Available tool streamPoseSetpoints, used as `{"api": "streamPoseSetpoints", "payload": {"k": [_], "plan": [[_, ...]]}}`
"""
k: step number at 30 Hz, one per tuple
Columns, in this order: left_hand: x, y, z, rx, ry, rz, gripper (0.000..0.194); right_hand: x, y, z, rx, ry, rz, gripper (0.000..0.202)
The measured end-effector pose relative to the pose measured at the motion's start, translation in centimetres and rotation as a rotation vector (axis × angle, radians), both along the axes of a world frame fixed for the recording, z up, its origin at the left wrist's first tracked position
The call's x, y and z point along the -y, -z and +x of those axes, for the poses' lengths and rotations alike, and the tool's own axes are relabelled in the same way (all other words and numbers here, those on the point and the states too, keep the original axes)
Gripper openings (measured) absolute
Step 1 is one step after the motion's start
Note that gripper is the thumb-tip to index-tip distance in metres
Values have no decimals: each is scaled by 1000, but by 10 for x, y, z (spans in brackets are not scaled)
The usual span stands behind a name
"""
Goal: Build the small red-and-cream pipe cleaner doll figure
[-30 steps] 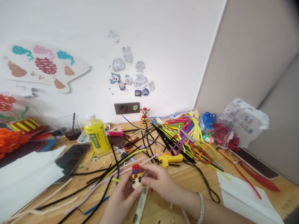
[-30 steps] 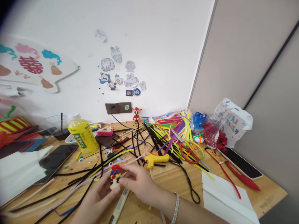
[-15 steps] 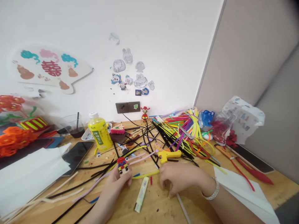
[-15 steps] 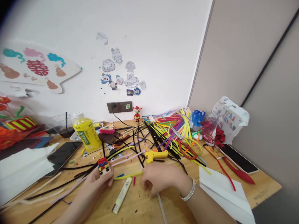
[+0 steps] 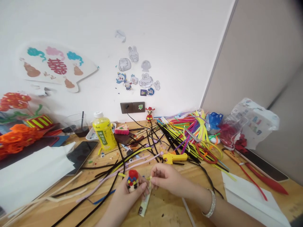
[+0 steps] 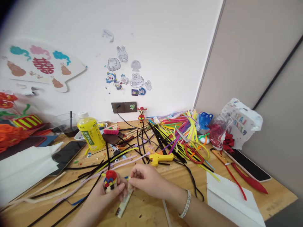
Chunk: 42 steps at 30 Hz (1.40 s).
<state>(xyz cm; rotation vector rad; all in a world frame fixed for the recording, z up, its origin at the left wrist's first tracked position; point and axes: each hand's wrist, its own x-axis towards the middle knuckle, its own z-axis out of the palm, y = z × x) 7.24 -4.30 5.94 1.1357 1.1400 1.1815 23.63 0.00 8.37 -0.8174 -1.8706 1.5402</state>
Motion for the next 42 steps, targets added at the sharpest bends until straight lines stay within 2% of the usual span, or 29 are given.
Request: {"api": "streamPoseSetpoints", "payload": {"k": [2,4,7,10,12,14,17,19,21,24,26,29,35,42], "plan": [[2,-1,2,-9,22,-26,28,1,8,-7,-89,39,-105,10],[2,-1,2,-38,20,-58,29,-2,12,-8,-84,89,-104,10],[0,-2,-3,-117,-58,-61,29,-9,11,0,127,219,114,4],[-4,-5,-8,-257,-145,-27,24,-12,3,12,522,286,372,7],[-6,-8,-10,-298,-176,-18,23,-11,-2,16,690,283,491,10],[-8,-8,-10,-261,-175,-29,23,-9,-4,16,752,250,617,17],[-10,-6,-9,-159,-136,-52,25,-8,0,12,873,140,800,15],[-10,-5,-9,-171,-106,-74,24,-8,5,8,940,102,899,13],[-8,-6,-10,-290,-126,-54,23,-8,8,5,928,127,961,13],[-4,-9,-11,-514,-204,129,18,-6,9,1,798,175,1003,12],[-2,-10,-11,-584,-195,223,13,-3,8,-2,676,161,1024,10],[-1,-8,-10,-620,-168,228,9,-3,8,-2,527,166,998,5],[-6,-7,-15,-637,-211,209,11,-13,9,6,376,208,874,8],[-6,-4,-18,-668,-221,228,10,-16,7,10,361,279,829,5]]}}
